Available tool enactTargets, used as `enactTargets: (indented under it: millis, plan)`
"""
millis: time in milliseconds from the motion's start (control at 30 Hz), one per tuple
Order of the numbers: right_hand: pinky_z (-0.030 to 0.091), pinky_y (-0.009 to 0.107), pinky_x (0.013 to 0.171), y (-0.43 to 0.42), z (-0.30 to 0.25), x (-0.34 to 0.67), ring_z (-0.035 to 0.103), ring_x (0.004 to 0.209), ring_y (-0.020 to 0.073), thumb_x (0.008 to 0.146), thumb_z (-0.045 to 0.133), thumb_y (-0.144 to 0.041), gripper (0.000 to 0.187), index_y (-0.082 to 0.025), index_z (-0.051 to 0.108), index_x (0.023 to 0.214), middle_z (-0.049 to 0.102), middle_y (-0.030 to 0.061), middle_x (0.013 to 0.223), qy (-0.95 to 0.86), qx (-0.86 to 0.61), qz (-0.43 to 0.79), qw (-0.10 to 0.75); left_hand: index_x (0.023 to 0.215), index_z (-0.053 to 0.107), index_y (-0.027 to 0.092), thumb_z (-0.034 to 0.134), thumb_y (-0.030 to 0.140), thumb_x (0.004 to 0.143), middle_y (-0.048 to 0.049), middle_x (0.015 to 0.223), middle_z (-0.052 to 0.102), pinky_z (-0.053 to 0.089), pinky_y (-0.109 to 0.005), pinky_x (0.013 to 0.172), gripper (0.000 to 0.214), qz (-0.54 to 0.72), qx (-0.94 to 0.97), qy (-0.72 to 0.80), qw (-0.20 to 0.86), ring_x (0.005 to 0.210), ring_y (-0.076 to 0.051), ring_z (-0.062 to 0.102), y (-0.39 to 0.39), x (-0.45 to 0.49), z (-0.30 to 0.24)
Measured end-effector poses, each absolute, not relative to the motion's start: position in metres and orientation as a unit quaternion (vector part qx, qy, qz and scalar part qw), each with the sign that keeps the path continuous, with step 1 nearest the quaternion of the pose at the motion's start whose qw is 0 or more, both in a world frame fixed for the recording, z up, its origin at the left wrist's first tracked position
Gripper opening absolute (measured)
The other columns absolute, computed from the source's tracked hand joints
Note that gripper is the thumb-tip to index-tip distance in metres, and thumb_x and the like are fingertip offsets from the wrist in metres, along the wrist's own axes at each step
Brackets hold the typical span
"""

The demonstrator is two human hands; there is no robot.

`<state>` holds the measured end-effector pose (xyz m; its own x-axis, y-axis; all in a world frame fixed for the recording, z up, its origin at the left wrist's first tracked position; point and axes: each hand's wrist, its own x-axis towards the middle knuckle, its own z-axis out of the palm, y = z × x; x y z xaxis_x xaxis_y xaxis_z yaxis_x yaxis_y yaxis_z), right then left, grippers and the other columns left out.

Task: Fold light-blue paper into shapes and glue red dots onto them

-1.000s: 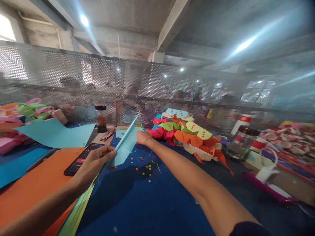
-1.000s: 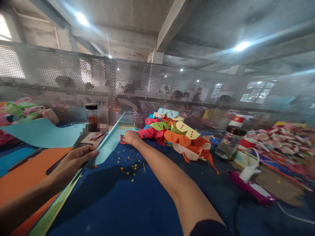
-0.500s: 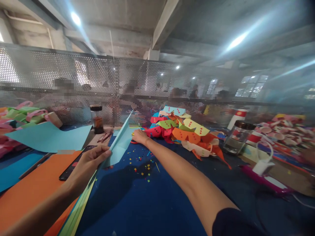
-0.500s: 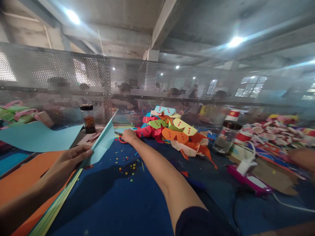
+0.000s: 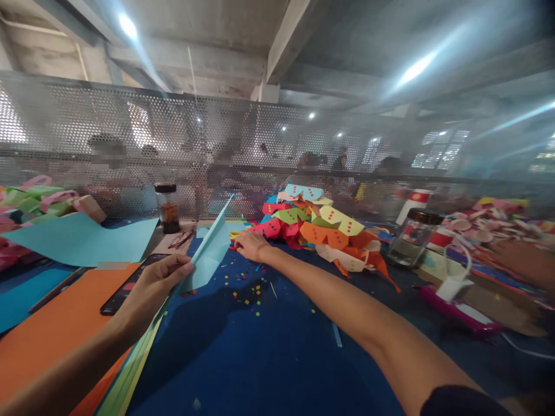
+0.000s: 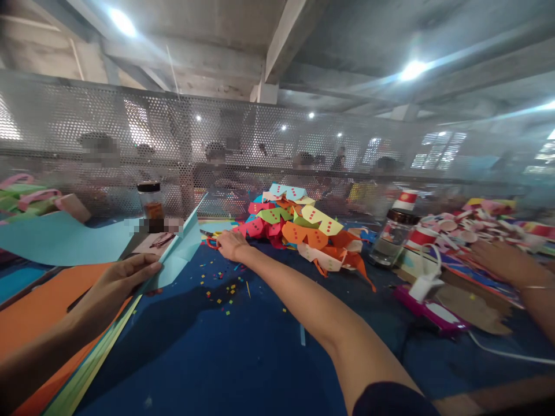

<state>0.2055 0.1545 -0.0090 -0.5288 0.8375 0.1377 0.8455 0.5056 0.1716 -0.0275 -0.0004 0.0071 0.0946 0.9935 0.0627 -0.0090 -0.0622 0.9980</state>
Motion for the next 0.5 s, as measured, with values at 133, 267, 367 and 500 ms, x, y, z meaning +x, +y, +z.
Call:
enactTargets:
  millis: [133, 267, 367, 500]
  plan:
    - [0.055, 0.044, 0.088, 0.1534, -0.0114, 0.2022, 0.063, 0.105, 0.0232, 0.097, 0.06, -0.034, 0.033, -0.018, 0.059, 0.125, 0.06, 0.0095, 0.126, -0.859, -0.493, -0.135, 0.028, 0.082, 0.065, 0.018, 0.08, 0.052, 0.067, 0.0044, 0.064, 0.062, 0.05, -0.023, 0.058, 0.039, 0.494, 0.536, 0.473, 0.495, 0.057, -0.012, 0.058, -0.0001, -0.0277, 0.0064]
    - [0.054, 0.045, 0.088, 0.1534, -0.014, 0.2002, 0.063, 0.105, 0.0233, 0.097, 0.06, -0.034, 0.033, -0.017, 0.059, 0.125, 0.06, 0.0095, 0.126, -0.851, -0.501, -0.152, 0.045, 0.082, 0.065, 0.019, 0.08, 0.052, 0.065, 0.0047, 0.066, 0.061, 0.052, -0.024, 0.06, 0.04, 0.494, 0.53, 0.474, 0.5, 0.058, -0.012, 0.06, 0.0008, -0.0275, 0.007]
    - [0.055, 0.044, 0.088, 0.1515, -0.0158, 0.2014, 0.063, 0.105, 0.0232, 0.097, 0.06, -0.034, 0.033, -0.017, 0.058, 0.125, 0.061, 0.0094, 0.125, -0.851, -0.5, -0.151, 0.054, 0.084, 0.065, 0.019, 0.078, 0.052, 0.07, 0.0043, 0.07, 0.062, 0.054, -0.025, 0.064, 0.037, 0.492, 0.541, 0.463, 0.501, 0.061, -0.012, 0.06, 0.001, -0.0285, 0.0062]
    - [0.055, 0.045, 0.088, 0.1489, -0.0158, 0.2026, 0.063, 0.105, 0.0234, 0.097, 0.061, -0.034, 0.033, -0.017, 0.058, 0.125, 0.061, 0.0094, 0.125, -0.865, -0.479, -0.136, 0.052, 0.086, 0.065, 0.019, 0.077, 0.051, 0.074, 0.0044, 0.07, 0.062, 0.053, -0.023, 0.063, 0.036, 0.49, 0.544, 0.46, 0.502, 0.061, -0.011, 0.059, -0.0001, -0.03, 0.0052]
